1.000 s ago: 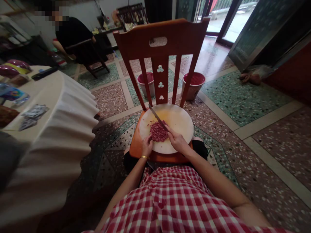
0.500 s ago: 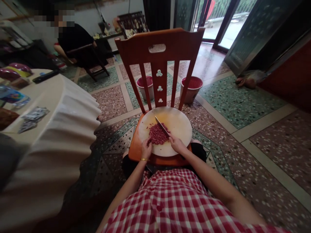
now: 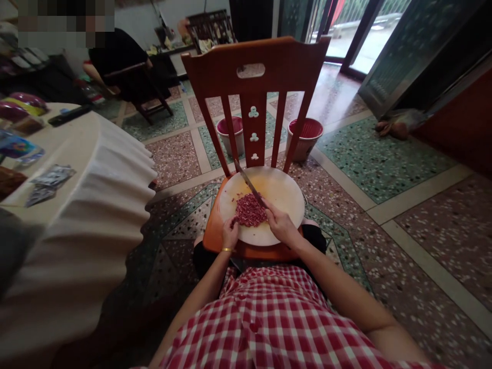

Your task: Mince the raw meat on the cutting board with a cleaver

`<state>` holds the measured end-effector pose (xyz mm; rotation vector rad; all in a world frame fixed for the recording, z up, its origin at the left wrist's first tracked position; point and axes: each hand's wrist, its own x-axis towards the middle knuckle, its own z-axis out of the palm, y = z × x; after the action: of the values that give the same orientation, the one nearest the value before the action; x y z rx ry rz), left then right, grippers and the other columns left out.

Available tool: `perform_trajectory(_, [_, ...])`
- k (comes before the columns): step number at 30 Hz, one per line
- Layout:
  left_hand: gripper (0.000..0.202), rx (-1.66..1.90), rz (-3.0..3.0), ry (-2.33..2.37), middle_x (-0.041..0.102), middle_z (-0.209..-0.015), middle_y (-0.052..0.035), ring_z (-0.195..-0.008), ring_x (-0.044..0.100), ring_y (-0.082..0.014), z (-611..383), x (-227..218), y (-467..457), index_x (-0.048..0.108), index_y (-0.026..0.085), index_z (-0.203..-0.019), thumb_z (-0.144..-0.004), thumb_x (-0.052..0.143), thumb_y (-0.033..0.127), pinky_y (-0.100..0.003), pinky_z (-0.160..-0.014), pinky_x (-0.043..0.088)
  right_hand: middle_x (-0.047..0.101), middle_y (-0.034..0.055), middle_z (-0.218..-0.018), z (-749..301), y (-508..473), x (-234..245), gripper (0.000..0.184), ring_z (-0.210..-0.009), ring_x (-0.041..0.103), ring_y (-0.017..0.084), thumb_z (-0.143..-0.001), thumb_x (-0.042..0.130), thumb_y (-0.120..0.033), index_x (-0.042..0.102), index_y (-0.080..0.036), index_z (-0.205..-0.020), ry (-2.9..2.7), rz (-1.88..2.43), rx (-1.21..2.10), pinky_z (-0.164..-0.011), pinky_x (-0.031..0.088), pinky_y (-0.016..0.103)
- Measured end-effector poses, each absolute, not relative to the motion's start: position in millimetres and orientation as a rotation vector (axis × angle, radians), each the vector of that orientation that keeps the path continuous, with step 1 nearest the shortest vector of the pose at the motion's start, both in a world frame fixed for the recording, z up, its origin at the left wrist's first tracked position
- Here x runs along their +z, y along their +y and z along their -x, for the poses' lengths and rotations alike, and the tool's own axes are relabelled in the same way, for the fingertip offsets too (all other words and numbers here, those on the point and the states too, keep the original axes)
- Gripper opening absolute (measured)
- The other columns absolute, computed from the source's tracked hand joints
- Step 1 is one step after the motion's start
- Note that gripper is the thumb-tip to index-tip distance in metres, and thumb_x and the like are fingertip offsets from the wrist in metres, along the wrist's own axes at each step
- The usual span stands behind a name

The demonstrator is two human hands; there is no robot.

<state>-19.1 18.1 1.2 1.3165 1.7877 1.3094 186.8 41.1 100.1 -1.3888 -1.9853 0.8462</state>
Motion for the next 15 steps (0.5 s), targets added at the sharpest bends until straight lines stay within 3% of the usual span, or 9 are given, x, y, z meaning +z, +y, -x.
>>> perform_trajectory(5, [0.026,1.338,-1.176,1.795,0.061,-0.093,-0.0089,-0.089,0.056,-0.0153,19.9,4.0,17.1,0.060,0.013,-0.096,-0.076,0.047,0.022,-0.033,-0.086,0.043,0.062,0.0088,-0.105,-176.1,31.0,102.5,0.039,-0.101,0.055,0.021,-0.085,0.034,-0.027,0.053,-0.015,-0.116,-2.025,1.440,0.969,-0.089,0.042,0.038])
perform_trajectory(10, [0.026,1.373,-1.075,1.783,0.063,-0.092,-0.0088,-0.088,0.057,-0.0148,20.0,6.0,15.0,0.060,0.013,-0.096,-0.077,0.045,0.022,-0.032,-0.086,0.044,0.061,0.0062,-0.108,-169.8,22.2,110.6,0.044,-0.099,0.056,0.018,-0.087,0.032,-0.029,0.038,-0.020,-0.130,-2.010,1.322,0.999,-0.088,0.043,0.034])
perform_trajectory(15, [0.028,1.412,-0.999,1.756,0.062,-0.095,-0.0095,-0.090,0.057,-0.0150,20.5,3.5,14.9,0.060,0.012,-0.097,-0.076,0.044,0.020,-0.032,-0.087,0.043,0.057,0.0091,-0.115,-167.0,13.6,100.1,0.040,-0.106,0.052,0.020,-0.086,0.034,-0.027,0.048,-0.016,-0.123,-2.088,1.369,1.042,-0.093,0.039,0.037])
